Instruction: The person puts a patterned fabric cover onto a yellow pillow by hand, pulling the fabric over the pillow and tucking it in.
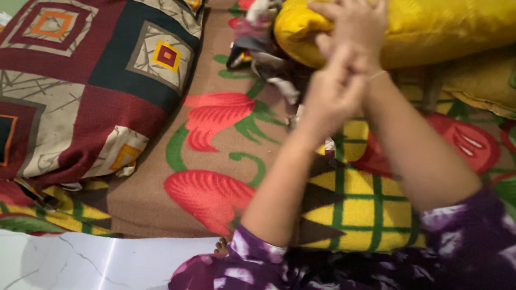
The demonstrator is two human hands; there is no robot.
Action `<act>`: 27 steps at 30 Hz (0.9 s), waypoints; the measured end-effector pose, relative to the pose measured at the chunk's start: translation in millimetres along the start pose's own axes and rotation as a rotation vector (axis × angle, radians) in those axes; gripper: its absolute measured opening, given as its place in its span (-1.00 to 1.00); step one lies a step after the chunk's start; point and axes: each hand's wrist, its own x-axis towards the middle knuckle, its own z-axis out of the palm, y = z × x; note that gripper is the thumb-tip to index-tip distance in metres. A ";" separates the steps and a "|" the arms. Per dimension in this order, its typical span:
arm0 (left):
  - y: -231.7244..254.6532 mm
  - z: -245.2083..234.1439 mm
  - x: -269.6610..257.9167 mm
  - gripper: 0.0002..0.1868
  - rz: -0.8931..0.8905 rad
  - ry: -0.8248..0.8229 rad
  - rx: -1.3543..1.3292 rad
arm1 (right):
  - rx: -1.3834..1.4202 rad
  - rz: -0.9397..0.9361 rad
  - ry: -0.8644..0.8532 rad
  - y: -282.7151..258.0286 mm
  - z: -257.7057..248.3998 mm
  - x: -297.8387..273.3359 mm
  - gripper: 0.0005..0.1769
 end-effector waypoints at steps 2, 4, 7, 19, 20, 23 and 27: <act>-0.8 -3.5 2.0 -0.72 0.036 0.102 0.263 | 0.059 -0.034 0.028 -12.3 6.5 -1.4 -0.42; -15.9 -23.2 3.9 -0.65 0.079 0.328 0.615 | 0.129 -0.059 0.064 -26.9 7.8 -11.8 -0.41; -63.7 -90.0 16.3 -0.66 0.018 0.733 0.103 | 0.126 -0.012 0.057 -43.4 -3.5 -41.8 -0.44; -108.8 -126.7 19.7 -0.63 -0.247 0.524 0.025 | 0.192 -0.008 0.032 -58.5 -40.2 -56.6 -0.37; -102.6 -125.6 19.8 -0.69 -0.250 0.488 0.016 | 0.187 -0.054 0.009 -57.3 -44.6 -55.4 -0.25; -86.8 -119.3 19.1 -0.76 -0.222 0.450 0.129 | 0.088 -0.101 -0.012 -66.7 -44.5 -56.2 -0.07; -78.6 -111.7 18.8 -0.72 0.014 0.424 0.448 | 0.158 0.013 0.041 -53.6 -41.0 -60.8 -0.33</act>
